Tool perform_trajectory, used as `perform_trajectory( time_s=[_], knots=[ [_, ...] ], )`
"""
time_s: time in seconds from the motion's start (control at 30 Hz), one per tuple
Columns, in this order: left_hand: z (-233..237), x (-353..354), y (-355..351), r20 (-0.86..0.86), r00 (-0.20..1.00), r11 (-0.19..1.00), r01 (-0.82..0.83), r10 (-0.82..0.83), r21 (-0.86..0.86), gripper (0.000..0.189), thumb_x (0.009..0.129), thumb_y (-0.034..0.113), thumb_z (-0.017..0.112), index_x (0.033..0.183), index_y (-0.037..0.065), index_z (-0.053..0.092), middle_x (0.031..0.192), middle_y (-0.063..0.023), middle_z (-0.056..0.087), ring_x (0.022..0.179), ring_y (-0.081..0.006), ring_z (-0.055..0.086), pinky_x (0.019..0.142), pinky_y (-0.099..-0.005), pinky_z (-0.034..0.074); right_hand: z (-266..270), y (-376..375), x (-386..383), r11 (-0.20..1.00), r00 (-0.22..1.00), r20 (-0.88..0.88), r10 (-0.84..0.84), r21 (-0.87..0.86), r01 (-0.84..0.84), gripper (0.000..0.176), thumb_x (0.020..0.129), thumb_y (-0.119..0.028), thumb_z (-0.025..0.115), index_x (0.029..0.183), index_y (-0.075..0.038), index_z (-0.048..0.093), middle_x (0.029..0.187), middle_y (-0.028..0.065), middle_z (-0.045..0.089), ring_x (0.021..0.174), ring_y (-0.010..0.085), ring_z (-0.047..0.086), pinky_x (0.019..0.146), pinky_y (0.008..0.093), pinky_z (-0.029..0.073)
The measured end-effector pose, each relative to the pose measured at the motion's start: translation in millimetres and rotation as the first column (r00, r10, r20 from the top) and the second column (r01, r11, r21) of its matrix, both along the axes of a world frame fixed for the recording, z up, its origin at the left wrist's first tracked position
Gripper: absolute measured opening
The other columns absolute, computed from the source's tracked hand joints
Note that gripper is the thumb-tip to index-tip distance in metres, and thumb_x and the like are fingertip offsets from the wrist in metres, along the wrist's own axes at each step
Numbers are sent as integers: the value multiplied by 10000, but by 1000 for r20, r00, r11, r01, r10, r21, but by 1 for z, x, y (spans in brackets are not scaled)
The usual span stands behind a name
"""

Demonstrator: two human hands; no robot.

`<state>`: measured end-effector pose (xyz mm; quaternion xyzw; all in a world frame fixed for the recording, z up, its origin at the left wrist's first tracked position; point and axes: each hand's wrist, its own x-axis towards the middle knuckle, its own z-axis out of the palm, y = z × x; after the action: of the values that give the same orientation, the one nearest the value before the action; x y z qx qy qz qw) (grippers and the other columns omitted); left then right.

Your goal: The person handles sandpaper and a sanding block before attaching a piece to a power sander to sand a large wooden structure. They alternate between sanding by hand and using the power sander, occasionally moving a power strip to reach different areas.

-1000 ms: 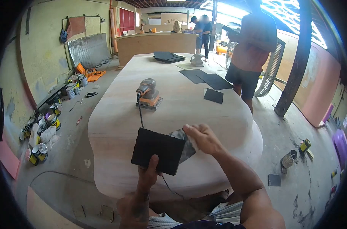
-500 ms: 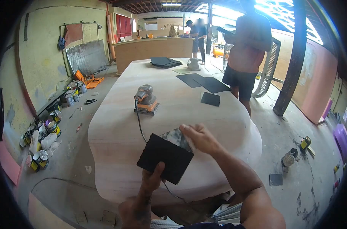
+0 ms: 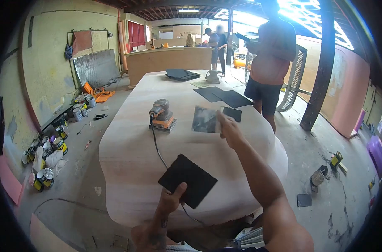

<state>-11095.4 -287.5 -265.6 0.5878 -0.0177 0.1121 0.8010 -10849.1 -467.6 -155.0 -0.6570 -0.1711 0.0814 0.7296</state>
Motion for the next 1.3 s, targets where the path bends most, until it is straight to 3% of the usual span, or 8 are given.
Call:
perform_trajectory(
  time_s=[0.23,0.53,0.67,0.87,0.97,1.07,1.2,1.3],
  knots=[
    [-9,21,3,-47,974,972,-226,224,-64,164,954,201,691,1045,69,660,847,19,660,600,-61,586,441,-224,437,-27,10,47,969,907,-407,111,-156,-189,486,986,-582,522,1078,-113,610,733,-46,562,558,78,499,443,231,341],
    [-17,26,-4,242,920,951,-296,310,-91,302,939,215,725,1172,60,611,861,22,659,625,-64,574,497,-225,438,-33,10,-100,526,728,31,685,-712,-465,495,926,-396,702,1226,-12,616,903,38,682,755,164,619,644,299,511],
    [-16,15,-1,86,976,975,-190,200,-112,265,964,254,694,1139,68,622,819,32,632,603,-51,547,487,-230,426,-14,-1,-68,542,838,-41,545,-745,-389,501,867,-399,755,1160,-12,630,852,35,660,683,142,595,593,286,484],
    [-26,28,8,66,968,968,-239,244,-71,184,966,221,672,1057,62,653,808,24,643,611,-46,564,495,-235,450,-5,0,58,995,993,-87,82,-46,-86,418,868,-260,727,1201,-41,602,929,62,642,652,115,570,462,262,428],
    [-39,33,16,14,983,982,-184,185,-45,178,950,176,670,1072,49,646,838,0,668,657,-60,601,522,-234,477,-4,8,104,974,977,-120,174,-125,-189,550,859,-277,735,1304,-29,527,1009,80,620,715,169,617,491,296,483],
    [-46,36,24,9,994,994,-109,110,-16,229,931,129,665,1136,35,624,886,-34,690,722,-81,640,551,-234,494,-10,24,106,743,961,241,-134,-618,258,616,854,-398,750,1318,-43,556,1108,134,626,862,223,648,632,333,547],
    [-30,29,21,-16,994,994,-107,107,9,251,917,120,671,1143,24,620,916,-43,688,736,-93,639,583,-251,509,-18,56,91,595,721,687,-88,-544,591,772,846,-511,731,1411,-54,471,1375,245,507,1227,400,545,1038,454,440],
    [-32,26,25,30,992,992,-123,122,28,269,912,106,675,1152,1,612,989,-56,677,816,-109,633,677,-270,521,2,109,65,792,853,494,169,-582,181,784,879,-574,666,1420,-51,448,1338,246,525,1187,378,579,1012,439,461]
  ],
)
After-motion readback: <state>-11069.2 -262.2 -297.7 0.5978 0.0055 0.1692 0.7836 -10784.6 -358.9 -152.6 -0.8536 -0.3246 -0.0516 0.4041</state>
